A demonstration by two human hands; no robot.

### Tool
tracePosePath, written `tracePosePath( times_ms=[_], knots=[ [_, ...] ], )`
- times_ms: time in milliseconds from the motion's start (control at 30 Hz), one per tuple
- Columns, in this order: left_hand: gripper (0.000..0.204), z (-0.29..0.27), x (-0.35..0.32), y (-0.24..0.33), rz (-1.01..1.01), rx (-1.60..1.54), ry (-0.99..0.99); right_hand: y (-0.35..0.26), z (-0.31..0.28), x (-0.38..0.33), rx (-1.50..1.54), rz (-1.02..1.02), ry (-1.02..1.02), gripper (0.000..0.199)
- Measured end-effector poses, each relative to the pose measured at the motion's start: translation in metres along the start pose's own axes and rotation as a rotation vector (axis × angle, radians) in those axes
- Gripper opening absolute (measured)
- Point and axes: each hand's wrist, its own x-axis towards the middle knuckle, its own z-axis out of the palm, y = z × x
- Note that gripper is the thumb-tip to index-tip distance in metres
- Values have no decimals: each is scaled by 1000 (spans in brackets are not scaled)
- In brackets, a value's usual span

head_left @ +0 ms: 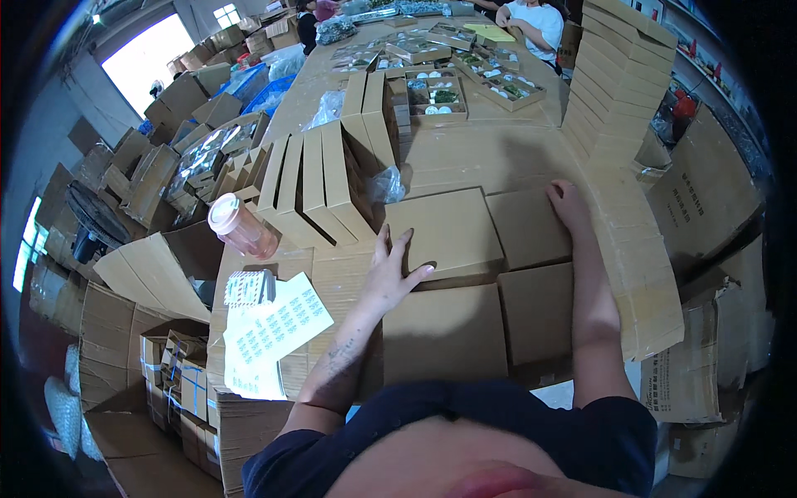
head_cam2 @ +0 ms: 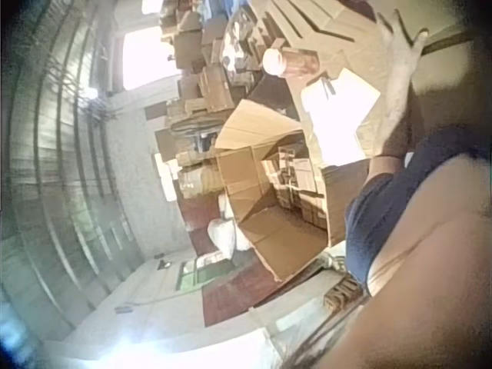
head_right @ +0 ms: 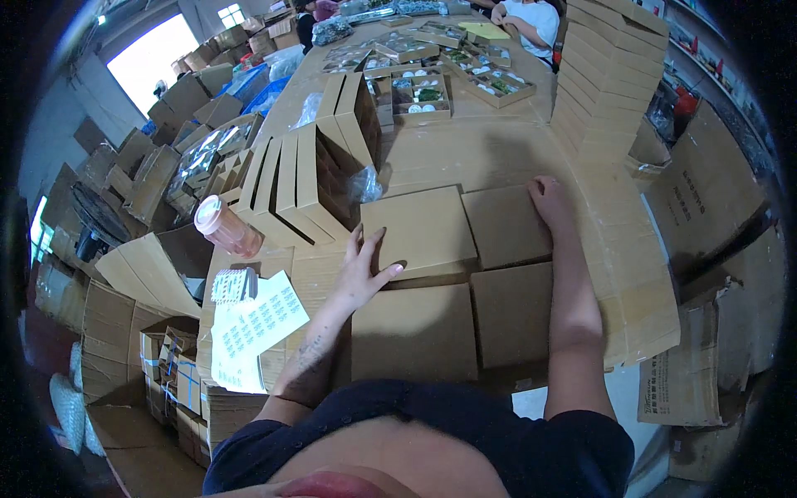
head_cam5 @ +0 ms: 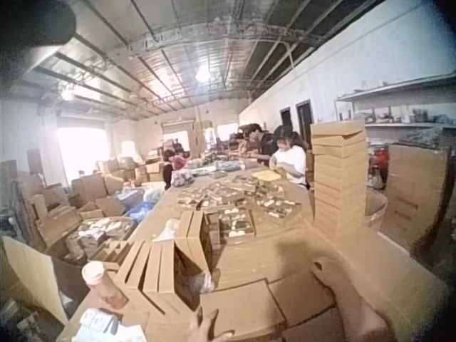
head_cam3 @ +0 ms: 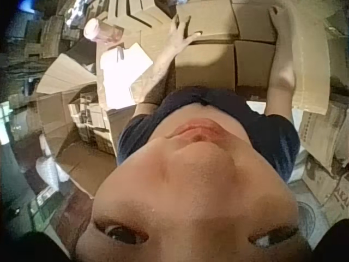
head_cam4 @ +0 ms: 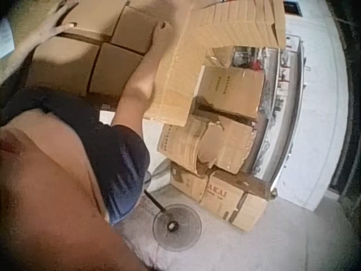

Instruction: Peeling stickers from sheets and applying them to the tops of small cardboard boxes.

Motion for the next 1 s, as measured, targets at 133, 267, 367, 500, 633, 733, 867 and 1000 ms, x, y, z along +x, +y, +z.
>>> tracePosePath(
  times_ms=[133,267,367,500,633,733,867,1000],
  knots=[
    [76,0,0,0,83,15,1,20,2,2,-9,31,41,43],
    [73,-2,-3,0,62,26,-24,16,5,0,-56,14,55,40],
    [68,1,-1,-3,103,43,-24,19,16,12,-166,-5,49,39],
    [59,2,0,-2,91,-13,57,-16,17,-1,-325,36,60,41],
    [39,8,9,-11,113,12,399,-35,24,-9,-375,18,8,43],
    [35,2,6,-10,11,5,427,-37,32,-14,-376,63,-26,43],
    [34,7,5,-15,31,15,451,-24,35,-13,-290,-21,15,43],
    [32,5,7,-10,26,22,489,-32,28,-15,-258,-7,3,44]
  ],
)
